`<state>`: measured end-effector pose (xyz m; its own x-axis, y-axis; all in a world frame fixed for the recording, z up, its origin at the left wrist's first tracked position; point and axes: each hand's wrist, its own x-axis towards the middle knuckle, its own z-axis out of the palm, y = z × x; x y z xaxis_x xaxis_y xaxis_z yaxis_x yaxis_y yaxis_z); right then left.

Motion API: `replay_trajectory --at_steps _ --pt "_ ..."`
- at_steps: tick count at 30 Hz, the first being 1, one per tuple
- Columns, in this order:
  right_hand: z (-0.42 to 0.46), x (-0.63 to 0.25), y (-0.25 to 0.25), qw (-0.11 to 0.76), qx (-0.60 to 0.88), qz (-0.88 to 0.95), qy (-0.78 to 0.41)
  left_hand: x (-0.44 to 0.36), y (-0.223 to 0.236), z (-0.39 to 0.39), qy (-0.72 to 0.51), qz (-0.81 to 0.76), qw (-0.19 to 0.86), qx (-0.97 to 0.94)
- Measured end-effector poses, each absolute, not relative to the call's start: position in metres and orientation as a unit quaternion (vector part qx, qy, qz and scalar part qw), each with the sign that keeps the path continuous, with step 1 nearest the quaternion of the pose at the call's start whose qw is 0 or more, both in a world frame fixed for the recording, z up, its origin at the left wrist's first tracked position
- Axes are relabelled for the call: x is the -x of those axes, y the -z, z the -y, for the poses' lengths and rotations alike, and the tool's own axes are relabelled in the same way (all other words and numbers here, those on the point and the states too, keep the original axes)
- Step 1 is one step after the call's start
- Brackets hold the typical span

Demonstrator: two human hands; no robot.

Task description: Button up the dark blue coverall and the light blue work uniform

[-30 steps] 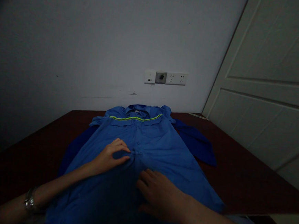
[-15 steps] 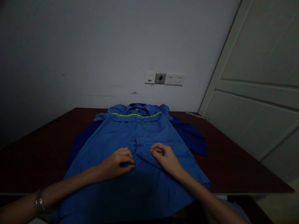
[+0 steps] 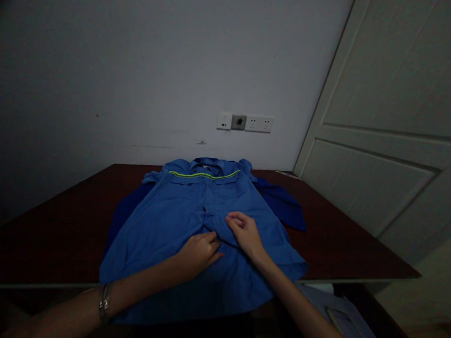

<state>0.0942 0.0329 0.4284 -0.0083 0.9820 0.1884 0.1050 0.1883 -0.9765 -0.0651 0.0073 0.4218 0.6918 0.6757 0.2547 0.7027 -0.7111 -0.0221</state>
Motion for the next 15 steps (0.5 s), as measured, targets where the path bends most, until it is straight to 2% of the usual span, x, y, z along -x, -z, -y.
replay_trajectory --at_steps 4,15 --pt "-0.035 -0.097 -0.430 0.528 0.475 0.572 -0.411 0.060 -0.417 -0.008 0.113 0.398 0.044 0.909" --pt "-0.034 -0.102 -0.437 0.556 0.475 0.557 -0.393 0.060 -0.409 -0.012 0.217 0.418 -0.105 0.876"
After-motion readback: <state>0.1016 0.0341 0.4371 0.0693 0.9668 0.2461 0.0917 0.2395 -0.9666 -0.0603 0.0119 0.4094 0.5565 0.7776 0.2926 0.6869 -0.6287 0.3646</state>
